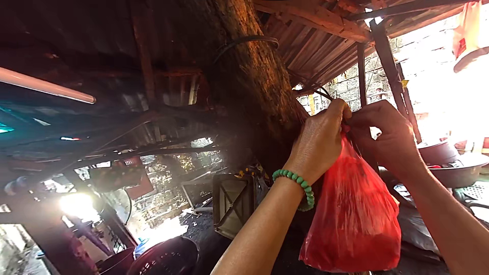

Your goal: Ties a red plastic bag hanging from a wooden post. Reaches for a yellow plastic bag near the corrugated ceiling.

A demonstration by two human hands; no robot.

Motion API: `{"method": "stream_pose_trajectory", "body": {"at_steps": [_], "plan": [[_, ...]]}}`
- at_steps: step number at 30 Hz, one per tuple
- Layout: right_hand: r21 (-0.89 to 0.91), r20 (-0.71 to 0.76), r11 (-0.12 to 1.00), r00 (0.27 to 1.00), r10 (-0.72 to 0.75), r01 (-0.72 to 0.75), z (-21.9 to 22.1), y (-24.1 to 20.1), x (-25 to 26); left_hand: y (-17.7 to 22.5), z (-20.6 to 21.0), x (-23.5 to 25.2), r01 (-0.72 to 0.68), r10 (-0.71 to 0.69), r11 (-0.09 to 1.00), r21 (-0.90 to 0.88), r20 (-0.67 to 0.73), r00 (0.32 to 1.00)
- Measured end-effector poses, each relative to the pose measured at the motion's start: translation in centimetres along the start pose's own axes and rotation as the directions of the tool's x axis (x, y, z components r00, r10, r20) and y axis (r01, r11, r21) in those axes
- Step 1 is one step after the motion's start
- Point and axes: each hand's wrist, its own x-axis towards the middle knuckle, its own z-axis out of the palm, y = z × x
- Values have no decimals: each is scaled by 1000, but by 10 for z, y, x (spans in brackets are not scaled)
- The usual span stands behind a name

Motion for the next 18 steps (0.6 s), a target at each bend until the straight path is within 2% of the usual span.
{"method": "stream_pose_trajectory", "body": {"at_steps": [2, 5, 6, 8, 10, 12, 13, 15, 18], "plan": [[-138, -76, 989, 996, -57, 46, 6, -6, -1, 0, 0, 0, 7, -7, 1000, -6, 29, 1000], [-373, -182, 916, 957, -226, 145, 19, -5, -8, -4, 4, 1, -21, 20, 1000, 18, 33, 999], [-424, -195, 890, 943, -269, 167, 22, -6, -11, -5, 6, 1, -41, 40, 999, 34, 26, 999], [-407, -208, 894, 935, -288, 185, 25, -11, -15, -6, 6, 0, -57, 56, 997, 42, 30, 998], [-270, -187, 954, 965, -182, 128, 22, -16, -18, -3, 2, 0, -38, 36, 999, 39, 54, 998], [-18, -144, 998, 988, 49, -52, 20, -17, -21, -2, 1, -1, -56, 54, 997, 48, 43, 998], [121, -103, 980, 980, 171, -159, 19, -16, -22, -3, 2, -1, -73, 72, 996, 51, 24, 997], [391, -29, 877, 948, 316, -280, 19, -10, -22, -4, 4, -2, -85, 85, 995, 53, -1, 996], [677, 40, 659, 910, 412, -328, 22, -5, -22, -6, 5, -1, -93, 95, 994, 51, -41, 995]]}}
